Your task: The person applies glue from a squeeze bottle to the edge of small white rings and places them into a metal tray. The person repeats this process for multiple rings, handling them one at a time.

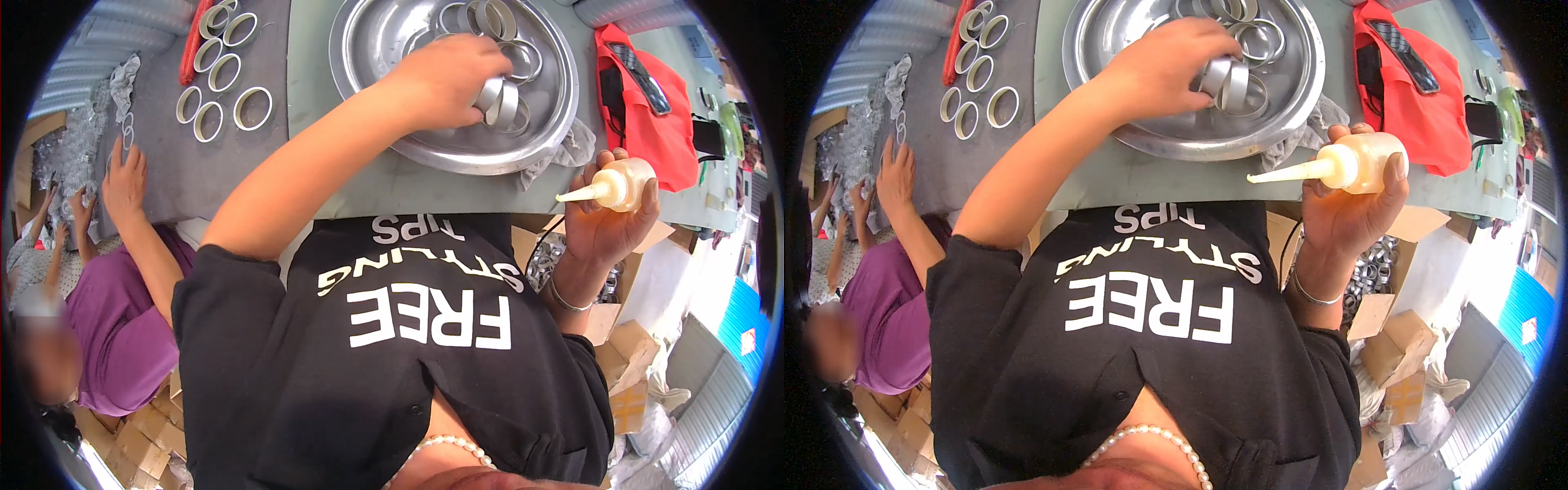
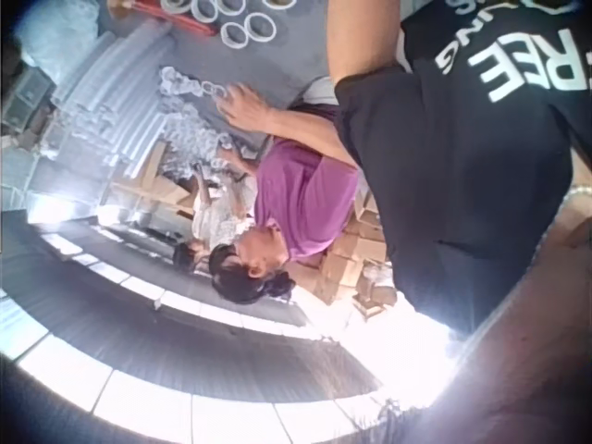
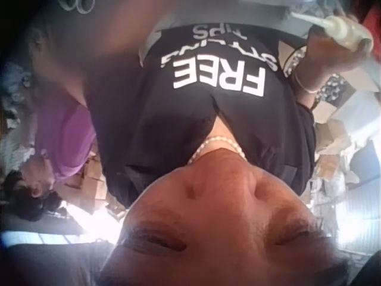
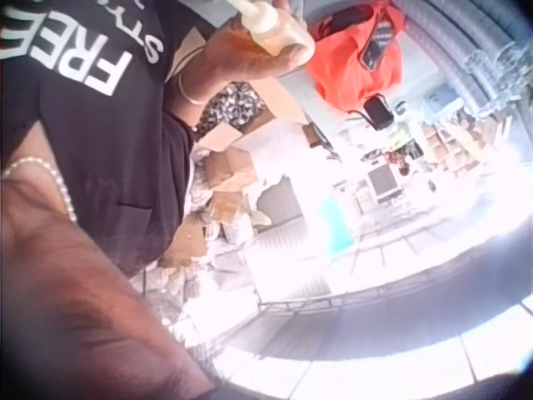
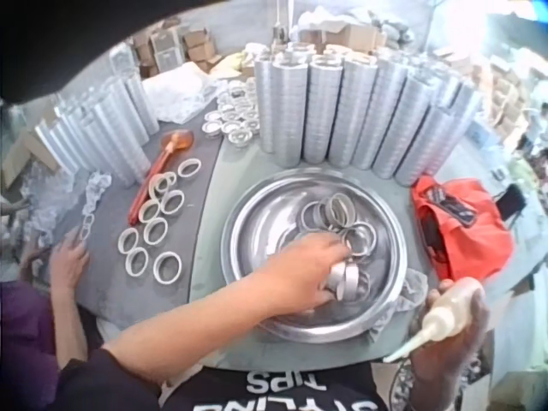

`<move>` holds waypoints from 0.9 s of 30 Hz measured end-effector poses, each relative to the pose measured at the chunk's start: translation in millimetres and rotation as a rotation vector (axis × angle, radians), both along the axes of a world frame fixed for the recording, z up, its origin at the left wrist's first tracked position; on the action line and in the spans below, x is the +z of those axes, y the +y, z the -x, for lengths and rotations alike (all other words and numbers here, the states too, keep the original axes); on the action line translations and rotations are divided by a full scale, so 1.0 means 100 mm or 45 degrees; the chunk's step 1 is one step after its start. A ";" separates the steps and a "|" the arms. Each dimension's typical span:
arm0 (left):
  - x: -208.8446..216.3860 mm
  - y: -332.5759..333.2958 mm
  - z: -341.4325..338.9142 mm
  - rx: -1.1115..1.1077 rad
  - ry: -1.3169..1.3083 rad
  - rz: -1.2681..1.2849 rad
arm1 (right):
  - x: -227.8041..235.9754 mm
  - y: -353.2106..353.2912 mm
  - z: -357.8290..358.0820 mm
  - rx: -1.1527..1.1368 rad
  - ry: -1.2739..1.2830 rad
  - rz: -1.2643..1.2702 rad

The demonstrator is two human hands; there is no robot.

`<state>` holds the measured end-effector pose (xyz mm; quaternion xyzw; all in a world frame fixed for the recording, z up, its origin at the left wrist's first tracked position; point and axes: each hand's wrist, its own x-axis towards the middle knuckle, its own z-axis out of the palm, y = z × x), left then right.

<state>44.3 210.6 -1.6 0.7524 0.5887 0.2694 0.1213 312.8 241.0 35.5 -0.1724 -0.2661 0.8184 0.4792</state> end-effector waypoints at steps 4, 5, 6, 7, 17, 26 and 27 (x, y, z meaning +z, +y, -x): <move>0.12 -0.38 0.17 0.198 -0.300 -0.070 | -0.04 0.01 0.12 -0.038 -0.030 0.068; 0.14 -0.48 0.20 0.205 -0.358 -0.071 | -0.06 0.03 0.14 0.032 0.001 0.057; 0.17 -0.60 0.24 0.220 -0.412 -0.076 | -0.07 0.02 0.15 0.049 0.008 0.052; 0.25 -0.73 0.26 0.254 -0.462 -0.059 | -0.06 0.03 0.18 0.061 0.016 0.049; -0.17 -2.01 0.25 0.947 -0.223 -0.019 | 0.00 -0.02 0.32 0.095 0.004 -0.019; 0.23 -1.93 0.13 0.691 -1.336 0.417 | 0.03 -0.34 0.47 -0.323 -0.484 -0.867; 0.24 -1.94 0.08 0.595 -1.738 0.432 | 0.05 -0.38 0.47 -0.302 -0.462 -1.027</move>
